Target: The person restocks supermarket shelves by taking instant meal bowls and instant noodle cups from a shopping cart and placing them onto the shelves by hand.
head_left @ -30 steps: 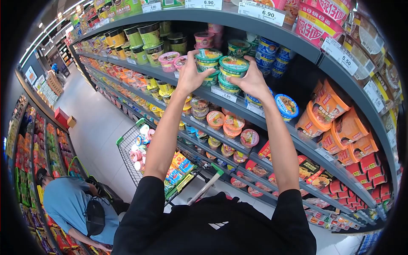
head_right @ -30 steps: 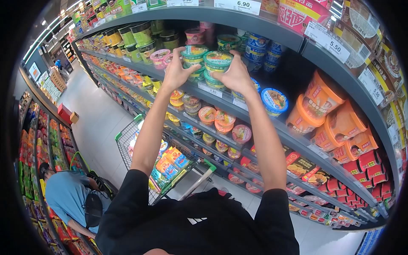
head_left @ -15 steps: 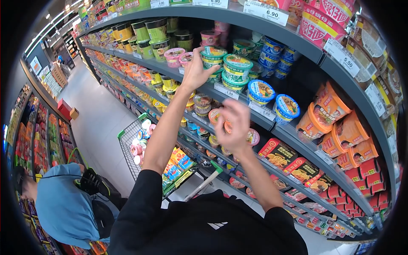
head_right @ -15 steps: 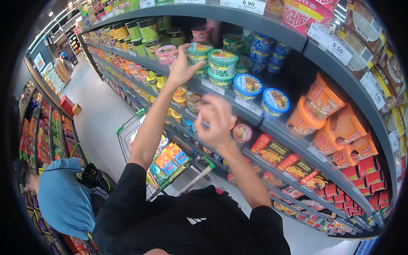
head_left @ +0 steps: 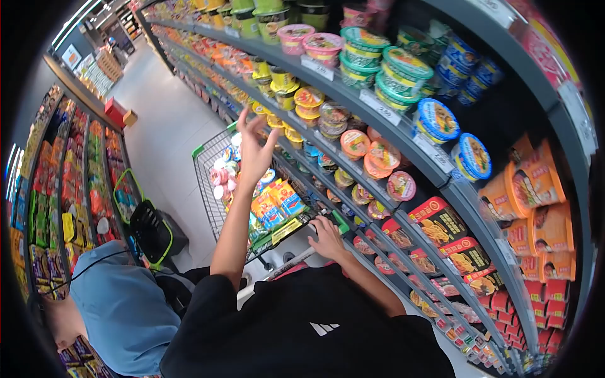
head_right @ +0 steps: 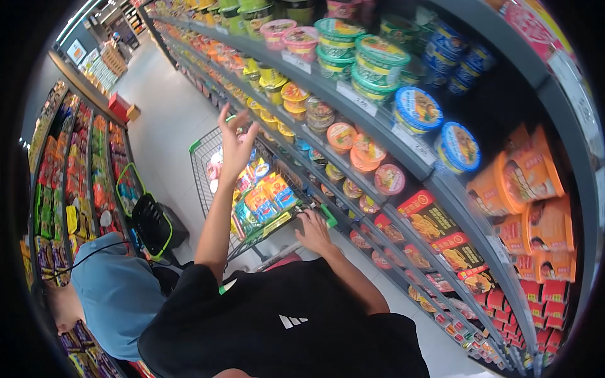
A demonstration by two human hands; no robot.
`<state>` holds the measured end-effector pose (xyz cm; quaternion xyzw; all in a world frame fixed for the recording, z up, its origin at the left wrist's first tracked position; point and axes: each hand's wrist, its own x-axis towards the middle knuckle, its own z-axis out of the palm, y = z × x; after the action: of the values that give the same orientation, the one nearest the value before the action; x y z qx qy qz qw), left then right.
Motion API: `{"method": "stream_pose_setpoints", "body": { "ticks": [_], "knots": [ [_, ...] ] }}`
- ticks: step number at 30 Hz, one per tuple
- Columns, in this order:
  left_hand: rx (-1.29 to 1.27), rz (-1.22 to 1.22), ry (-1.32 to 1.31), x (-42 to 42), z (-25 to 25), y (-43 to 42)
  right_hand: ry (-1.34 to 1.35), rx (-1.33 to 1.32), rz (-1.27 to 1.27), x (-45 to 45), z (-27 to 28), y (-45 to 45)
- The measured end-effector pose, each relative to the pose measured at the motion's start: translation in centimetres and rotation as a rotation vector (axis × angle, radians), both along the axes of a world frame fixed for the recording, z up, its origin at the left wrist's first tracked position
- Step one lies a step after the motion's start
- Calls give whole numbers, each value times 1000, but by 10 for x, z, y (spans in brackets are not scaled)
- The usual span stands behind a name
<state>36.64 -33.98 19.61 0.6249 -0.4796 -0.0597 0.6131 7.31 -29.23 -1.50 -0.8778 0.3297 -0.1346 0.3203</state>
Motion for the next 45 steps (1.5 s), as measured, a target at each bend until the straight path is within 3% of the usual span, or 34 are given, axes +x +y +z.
{"method": "stream_pose_setpoints", "body": {
  "ticks": [4,5,6,7,8,9,10,13,14,15,17,23,26,33,39,45],
  "knots": [
    [351,114,252,67,-196,106,100,-41,72,9,1,9],
    [514,176,196,57,-199,139,76,-21,72,16,-3,11],
    [472,233,77,71,-266,169,53,-2,72,23,-8,12],
    [640,235,211,78,-307,201,29,14,73,32,-12,13],
    [838,247,245,64,-287,221,53,-22,83,39,-12,16],
    [878,249,261,54,-288,239,90,-41,75,45,-9,19],
    [889,182,422,53,-295,256,127,-62,65,49,-5,23],
    [1077,209,451,53,-322,282,220,-114,59,56,-6,30],
    [1072,210,395,57,-338,287,236,-106,53,58,-2,30],
    [1090,192,403,54,-319,279,253,-100,42,60,2,30],
    [1033,110,421,70,-365,275,243,-84,-30,64,2,30],
    [1038,10,319,105,-400,175,285,-87,-158,79,8,30],
    [959,27,196,122,-431,116,319,-140,-143,82,7,30],
    [1074,114,95,166,-459,0,363,-118,-149,86,4,28],
    [1107,140,88,185,-485,-39,374,-99,-171,88,1,27],
    [1129,-12,18,188,-494,-50,380,-71,-196,94,5,24]
  ]
}}
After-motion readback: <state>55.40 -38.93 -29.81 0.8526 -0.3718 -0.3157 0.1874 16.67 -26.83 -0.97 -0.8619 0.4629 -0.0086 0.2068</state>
